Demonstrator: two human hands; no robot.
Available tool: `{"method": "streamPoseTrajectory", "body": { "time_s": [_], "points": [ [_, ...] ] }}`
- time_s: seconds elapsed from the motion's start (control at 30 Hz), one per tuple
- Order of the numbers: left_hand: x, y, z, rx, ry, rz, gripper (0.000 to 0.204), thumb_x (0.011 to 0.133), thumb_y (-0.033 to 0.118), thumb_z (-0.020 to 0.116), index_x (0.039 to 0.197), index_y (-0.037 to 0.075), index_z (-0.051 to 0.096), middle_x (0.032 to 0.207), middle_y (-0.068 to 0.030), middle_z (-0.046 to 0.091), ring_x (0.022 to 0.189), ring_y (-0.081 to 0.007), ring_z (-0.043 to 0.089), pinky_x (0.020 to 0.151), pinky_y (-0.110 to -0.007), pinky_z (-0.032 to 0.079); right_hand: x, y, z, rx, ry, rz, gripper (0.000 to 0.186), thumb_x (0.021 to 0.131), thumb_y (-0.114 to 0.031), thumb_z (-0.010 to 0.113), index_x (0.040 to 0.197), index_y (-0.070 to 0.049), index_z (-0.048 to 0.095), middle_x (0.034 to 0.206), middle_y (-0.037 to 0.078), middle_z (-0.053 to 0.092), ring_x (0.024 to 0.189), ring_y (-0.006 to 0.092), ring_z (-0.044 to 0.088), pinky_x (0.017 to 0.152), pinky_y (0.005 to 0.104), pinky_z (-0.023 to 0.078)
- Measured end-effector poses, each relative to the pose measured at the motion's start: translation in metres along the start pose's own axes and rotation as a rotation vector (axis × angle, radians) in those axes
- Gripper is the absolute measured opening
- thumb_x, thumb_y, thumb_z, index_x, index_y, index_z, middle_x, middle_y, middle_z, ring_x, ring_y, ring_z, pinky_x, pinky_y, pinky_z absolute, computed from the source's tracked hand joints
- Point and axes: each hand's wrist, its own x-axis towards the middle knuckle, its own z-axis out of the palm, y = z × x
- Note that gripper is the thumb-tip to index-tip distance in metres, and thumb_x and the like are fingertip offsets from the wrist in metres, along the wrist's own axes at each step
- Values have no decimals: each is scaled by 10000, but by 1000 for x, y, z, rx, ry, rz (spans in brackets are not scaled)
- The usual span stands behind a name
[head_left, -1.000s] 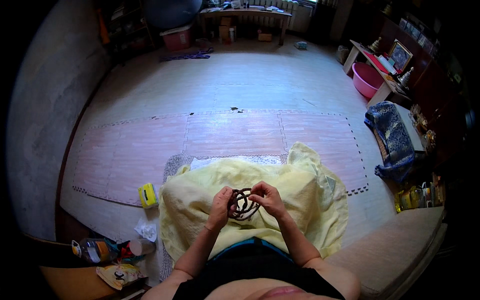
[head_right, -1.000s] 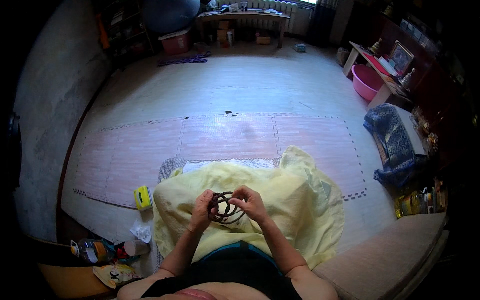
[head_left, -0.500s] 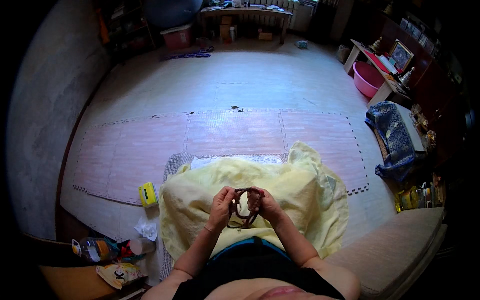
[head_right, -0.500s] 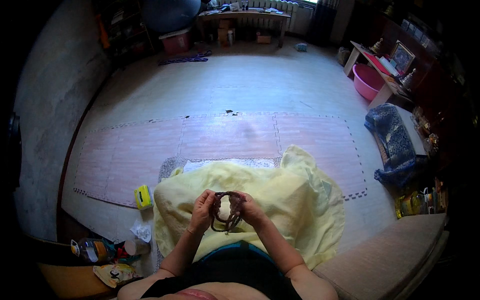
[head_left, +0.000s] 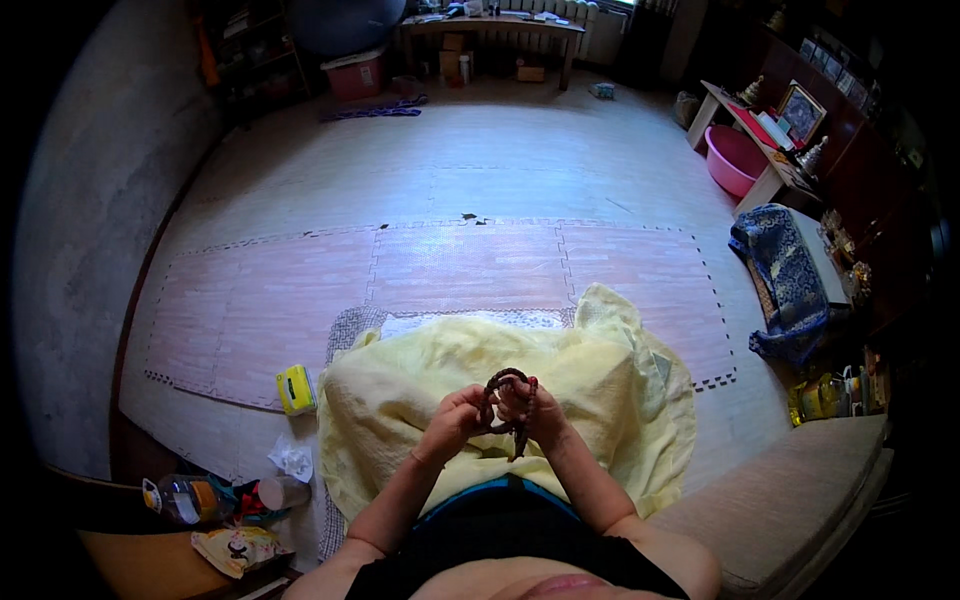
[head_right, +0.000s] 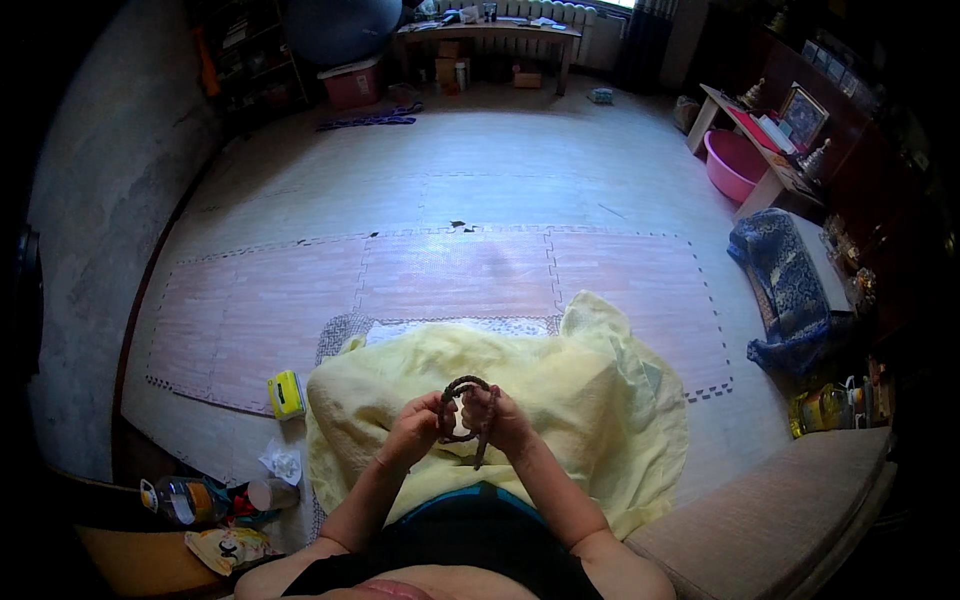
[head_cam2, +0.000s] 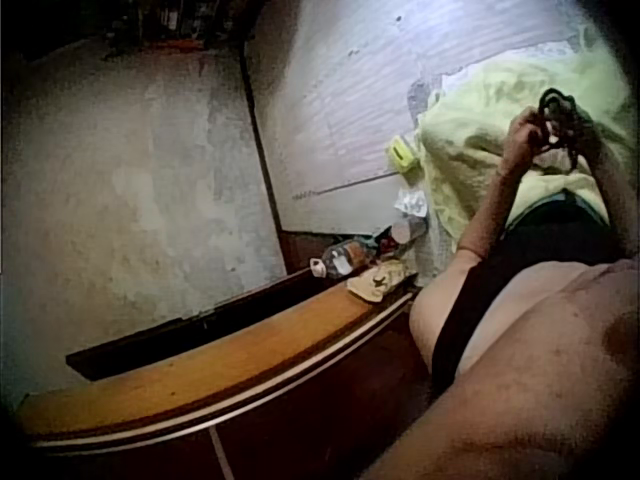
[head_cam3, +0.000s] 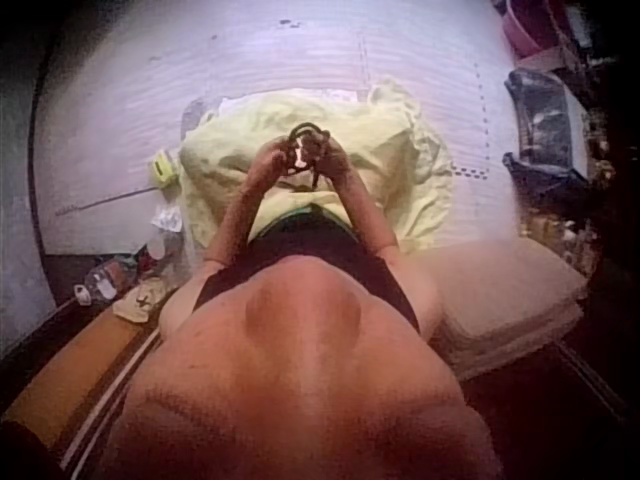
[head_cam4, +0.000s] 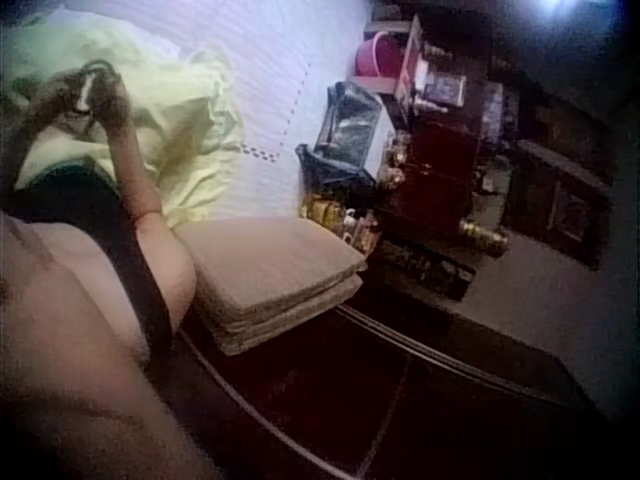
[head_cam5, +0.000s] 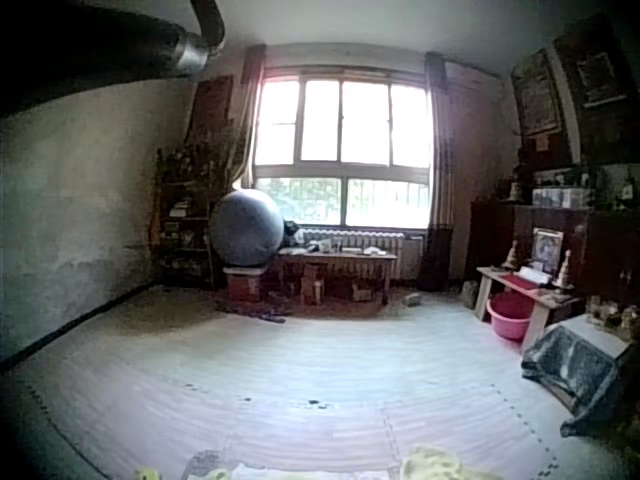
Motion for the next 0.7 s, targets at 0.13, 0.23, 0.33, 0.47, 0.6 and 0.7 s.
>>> {"method": "streamPoseTrajectory", "body": {
  "time_s": [0.13, 0.23, 0.33, 0.47, 0.6, 0.7],
  "points": [
    [2, 5, -1, -94, -3, 42, 162, 761, 148, 457, 849, 15, 489, 615, 11, 425, 529, -68, 359, 485, -187, 289, 1, 5, -11, 94, -60, 7, 180, 826, -240, 451, 717, -97, 445, 481, -49, 313, 396, 55, 272, 402, 193, 243],
    [0, 8, 4, -59, 14, 52, 157, 804, 164, 426, 835, 24, 489, 562, 41, 371, 473, -45, 294, 437, -178, 233, 0, 3, -9, 76, -69, -7, 183, 826, -240, 447, 708, -100, 445, 469, -52, 303, 396, 54, 270, 400, 197, 237],
    [0, 6, 4, 14, 17, 58, 183, 838, 197, 398, 815, 39, 488, 538, 59, 332, 452, -36, 254, 419, -176, 202, 1, 3, -8, 26, -51, -7, 210, 829, -257, 440, 679, -110, 436, 458, -55, 293, 397, 59, 269, 406, 204, 235],
    [1, 6, 6, 57, 28, 33, 234, 865, 265, 377, 765, 74, 468, 535, 68, 320, 450, -30, 246, 409, -174, 197, -4, -1, 8, 82, 76, 1, 280, 827, -311, 433, 623, -120, 415, 449, -49, 294, 398, 70, 266, 423, 213, 235],
    [3, -2, 6, 60, 66, 27, 271, 865, 301, 377, 699, 95, 438, 532, 68, 328, 452, -31, 256, 406, -178, 203, -7, 1, 2, 36, -15, 18, 330, 782, -418, 468, 624, -132, 424, 449, -50, 306, 395, 65, 279, 456, 220, 254],
    [5, -8, 3, 95, 56, 78, 302, 864, 319, 374, 657, 104, 418, 529, 62, 341, 453, -32, 269, 407, -182, 213, -5, 2, 4, 147, -171, 26, 366, 805, -446, 408, 611, -135, 416, 434, -43, 289, 390, 69, 230, 424, 210, 212]
  ]
}}
